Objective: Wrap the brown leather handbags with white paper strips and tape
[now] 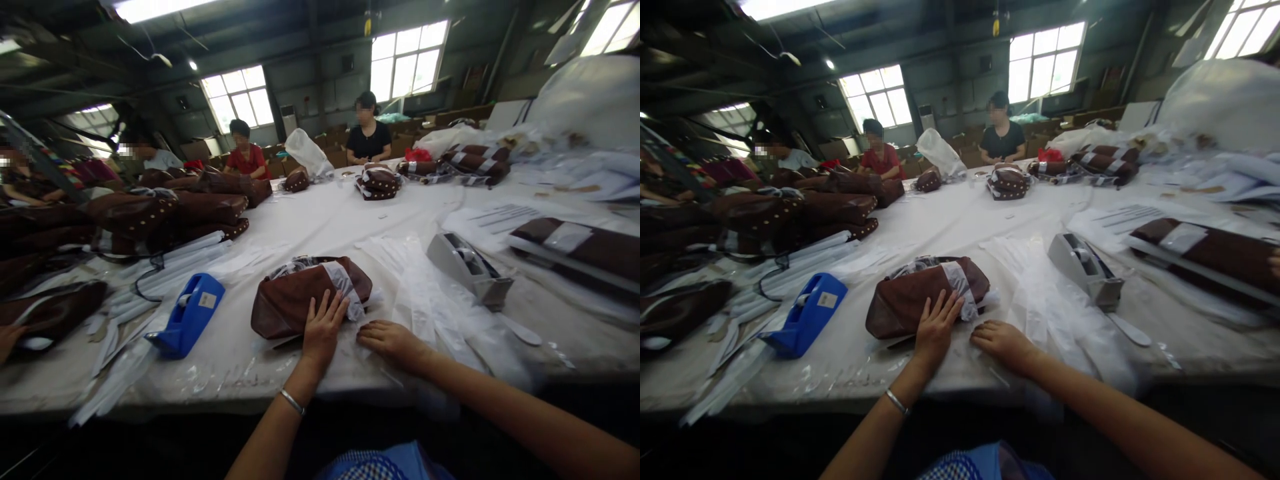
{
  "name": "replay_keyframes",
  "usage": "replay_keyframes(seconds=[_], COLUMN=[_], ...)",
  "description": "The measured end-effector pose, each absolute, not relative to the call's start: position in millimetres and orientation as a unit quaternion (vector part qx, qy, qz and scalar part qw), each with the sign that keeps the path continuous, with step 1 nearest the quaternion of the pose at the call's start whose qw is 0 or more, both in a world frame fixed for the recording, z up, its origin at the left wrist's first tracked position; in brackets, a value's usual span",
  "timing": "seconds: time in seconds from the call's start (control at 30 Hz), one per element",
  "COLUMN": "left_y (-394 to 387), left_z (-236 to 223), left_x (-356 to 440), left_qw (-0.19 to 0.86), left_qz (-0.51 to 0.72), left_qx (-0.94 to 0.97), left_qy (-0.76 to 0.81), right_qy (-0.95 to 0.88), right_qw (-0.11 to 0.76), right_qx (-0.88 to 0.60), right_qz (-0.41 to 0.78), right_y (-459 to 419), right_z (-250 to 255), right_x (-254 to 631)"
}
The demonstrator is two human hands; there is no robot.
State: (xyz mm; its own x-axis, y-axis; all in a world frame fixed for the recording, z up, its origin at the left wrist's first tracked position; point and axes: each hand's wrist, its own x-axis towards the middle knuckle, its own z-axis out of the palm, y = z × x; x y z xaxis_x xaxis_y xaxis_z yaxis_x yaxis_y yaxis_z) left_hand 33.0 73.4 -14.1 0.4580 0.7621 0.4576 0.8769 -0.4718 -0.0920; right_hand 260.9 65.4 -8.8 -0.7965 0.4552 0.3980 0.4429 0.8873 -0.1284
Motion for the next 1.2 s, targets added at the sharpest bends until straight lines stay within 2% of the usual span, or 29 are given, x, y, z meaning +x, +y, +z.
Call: replay_keyframes(seconds=[0.17, 0.57, 0.8, 0.9, 1.0, 1.13, 1.2], left_y=[74, 75, 71, 69, 69, 69, 70], left_z=[-14, -12, -6, -8, -11, -13, -14], left_x=[32, 29, 12, 11, 12, 12, 12], left_qw=[0.173, 0.182, 0.188, 0.181, 0.179, 0.187, 0.2], left_qz=[-0.178, -0.178, -0.177, -0.183, -0.194, -0.216, -0.223], left_qx=[-0.838, -0.838, -0.845, -0.844, -0.845, -0.843, -0.84], left_qy=[-0.486, -0.482, -0.468, -0.471, -0.465, -0.455, -0.453], right_qy=[-0.942, -0.929, -0.936, -0.949, -0.953, -0.908, -0.896], right_qw=[0.247, 0.262, 0.278, 0.257, 0.239, 0.325, 0.328], right_qx=[-0.225, -0.262, -0.215, -0.173, -0.14, -0.237, -0.279], right_qz=[-0.007, -0.02, 0.019, 0.062, 0.126, 0.119, 0.109], right_y=[58, 34, 14, 14, 33, 97, 140], right_z=[-10, 1, -1, 10, 31, 55, 63], right_x=[271, 301, 272, 266, 262, 244, 225])
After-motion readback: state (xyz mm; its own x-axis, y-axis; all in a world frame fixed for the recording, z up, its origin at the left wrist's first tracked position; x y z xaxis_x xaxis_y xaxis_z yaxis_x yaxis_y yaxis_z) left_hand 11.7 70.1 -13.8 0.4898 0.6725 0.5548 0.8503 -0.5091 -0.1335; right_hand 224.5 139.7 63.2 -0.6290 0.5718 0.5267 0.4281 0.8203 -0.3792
